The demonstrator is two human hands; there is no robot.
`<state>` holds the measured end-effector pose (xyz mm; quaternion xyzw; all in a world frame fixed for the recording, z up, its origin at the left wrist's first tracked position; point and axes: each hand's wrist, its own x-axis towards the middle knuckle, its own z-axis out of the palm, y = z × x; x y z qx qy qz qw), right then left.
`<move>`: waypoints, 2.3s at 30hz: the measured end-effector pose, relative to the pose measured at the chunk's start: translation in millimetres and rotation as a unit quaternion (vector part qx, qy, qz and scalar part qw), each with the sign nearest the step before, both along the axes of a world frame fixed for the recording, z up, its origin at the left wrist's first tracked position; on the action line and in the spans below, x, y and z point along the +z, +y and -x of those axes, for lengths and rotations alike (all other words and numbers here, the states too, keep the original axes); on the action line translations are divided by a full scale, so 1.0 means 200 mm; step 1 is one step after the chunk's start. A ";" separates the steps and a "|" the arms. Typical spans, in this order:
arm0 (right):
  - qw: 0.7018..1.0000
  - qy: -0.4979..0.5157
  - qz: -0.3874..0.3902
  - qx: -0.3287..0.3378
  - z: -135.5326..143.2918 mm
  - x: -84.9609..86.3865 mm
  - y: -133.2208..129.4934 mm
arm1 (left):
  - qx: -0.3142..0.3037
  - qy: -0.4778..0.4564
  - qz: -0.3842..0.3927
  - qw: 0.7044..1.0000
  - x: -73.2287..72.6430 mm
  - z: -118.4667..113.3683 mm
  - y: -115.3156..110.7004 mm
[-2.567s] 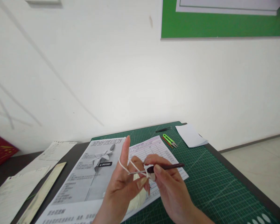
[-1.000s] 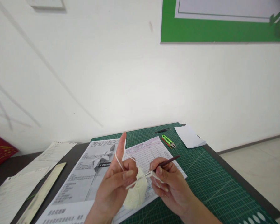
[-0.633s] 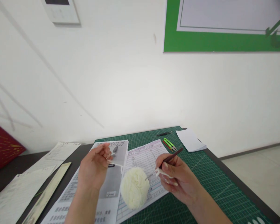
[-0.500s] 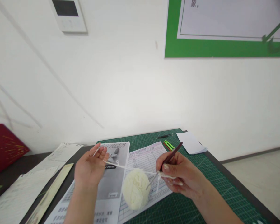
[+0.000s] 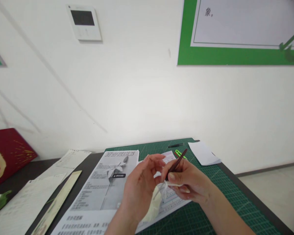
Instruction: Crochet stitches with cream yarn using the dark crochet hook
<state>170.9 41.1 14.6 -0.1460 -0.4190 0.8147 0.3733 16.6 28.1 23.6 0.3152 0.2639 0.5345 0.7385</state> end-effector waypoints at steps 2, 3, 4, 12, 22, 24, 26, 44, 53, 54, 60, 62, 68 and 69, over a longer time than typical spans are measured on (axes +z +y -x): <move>1.000 0.004 0.001 -0.010 0.00 0.00 0.00 | -0.037 -0.040 0.031 0.998 0.01 -0.03 -0.01; 1.000 0.005 0.001 -0.015 0.00 0.00 0.00 | -0.053 -0.058 0.047 0.996 0.00 -0.03 -0.01; 1.000 0.005 0.002 -0.020 0.00 -0.01 0.00 | -0.067 -0.076 0.060 0.993 0.00 -0.03 0.00; 0.999 0.021 -0.002 -0.028 -0.01 -0.05 0.01 | -0.051 -0.189 0.067 0.978 -0.04 0.00 0.02; 0.999 0.025 -0.009 -0.041 -0.03 -0.06 0.02 | -0.046 -0.147 0.070 0.986 0.00 -0.02 0.00; 0.999 0.027 -0.009 -0.040 -0.03 -0.06 0.02 | -0.058 -0.167 0.082 0.981 -0.01 0.00 0.00; 0.999 0.031 -0.008 -0.037 -0.03 -0.06 0.02 | -0.049 -0.202 0.080 0.975 -0.01 0.02 0.00; 0.998 0.065 -0.019 -0.010 -0.01 -0.10 0.02 | -0.092 0.277 -0.179 0.939 0.01 0.11 0.12; 0.998 0.058 -0.029 0.004 -0.02 -0.12 0.01 | -0.132 0.068 -0.113 0.982 -0.07 0.07 0.08; 0.998 0.059 -0.029 -0.006 -0.02 -0.12 0.02 | -0.132 0.054 -0.102 0.985 -0.08 0.05 0.08; 0.996 0.047 -0.036 -0.070 -0.01 -0.11 0.03 | -0.143 0.080 -0.118 0.979 -0.08 0.07 0.06; 0.994 0.040 -0.041 -0.089 0.00 -0.11 0.02 | -0.146 0.103 -0.144 0.973 -0.06 0.10 0.06; 0.990 0.006 -0.062 -0.126 0.01 -0.13 0.01 | -0.135 0.163 -0.185 0.960 -0.05 0.10 0.05; 0.989 -0.002 -0.068 -0.132 0.01 -0.14 0.01 | -0.118 0.163 -0.185 0.962 -0.05 0.09 0.05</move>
